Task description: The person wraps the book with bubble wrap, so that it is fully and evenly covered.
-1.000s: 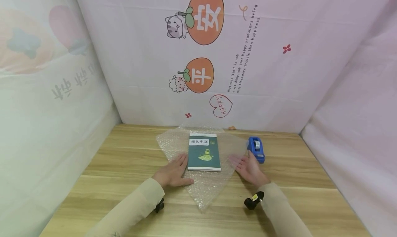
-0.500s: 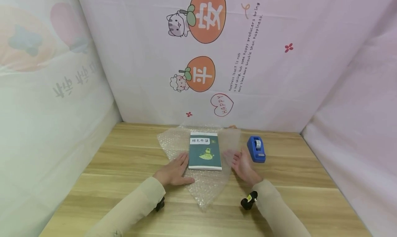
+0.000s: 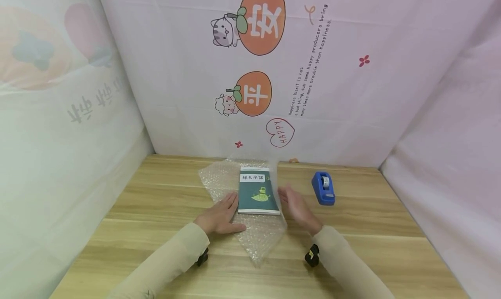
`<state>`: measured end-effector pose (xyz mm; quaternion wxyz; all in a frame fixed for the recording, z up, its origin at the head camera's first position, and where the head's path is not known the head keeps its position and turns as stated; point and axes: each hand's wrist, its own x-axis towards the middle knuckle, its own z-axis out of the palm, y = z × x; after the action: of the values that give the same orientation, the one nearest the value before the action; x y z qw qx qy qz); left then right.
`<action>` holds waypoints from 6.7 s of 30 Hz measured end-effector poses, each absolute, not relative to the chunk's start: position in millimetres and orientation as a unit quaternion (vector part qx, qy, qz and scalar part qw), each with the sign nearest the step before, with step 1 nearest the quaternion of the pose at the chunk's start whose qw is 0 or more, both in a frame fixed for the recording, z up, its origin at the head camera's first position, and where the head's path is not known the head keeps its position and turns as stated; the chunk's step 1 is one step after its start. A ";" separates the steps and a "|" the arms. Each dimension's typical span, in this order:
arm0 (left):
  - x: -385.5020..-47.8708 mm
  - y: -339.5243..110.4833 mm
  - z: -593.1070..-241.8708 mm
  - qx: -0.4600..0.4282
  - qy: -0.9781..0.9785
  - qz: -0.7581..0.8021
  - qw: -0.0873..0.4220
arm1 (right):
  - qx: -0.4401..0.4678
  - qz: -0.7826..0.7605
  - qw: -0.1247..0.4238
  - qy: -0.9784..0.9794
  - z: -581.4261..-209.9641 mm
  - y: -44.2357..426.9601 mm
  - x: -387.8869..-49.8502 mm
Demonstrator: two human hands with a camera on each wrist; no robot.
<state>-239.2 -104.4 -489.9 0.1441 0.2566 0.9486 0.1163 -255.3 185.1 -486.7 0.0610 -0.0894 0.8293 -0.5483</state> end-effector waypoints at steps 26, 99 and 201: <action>-236.6 -102.6 -484.5 0.267 0.948 0.101 0.140 | -0.256 -0.122 0.118 0.951 -492.5 176.4 -239.5; -283.8 -233.3 -441.5 0.034 0.832 0.534 0.148 | -0.322 -0.072 0.090 0.940 -500.1 175.5 -219.5; -324.9 -26.2 -467.2 -0.023 0.696 0.716 0.043 | -0.311 -0.054 0.104 0.943 -495.8 174.1 -220.3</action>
<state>-324.9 -26.2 -467.2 0.0431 -0.0234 0.6963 0.7161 -220.3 174.1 -495.8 0.1038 -0.3106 0.9433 -0.0536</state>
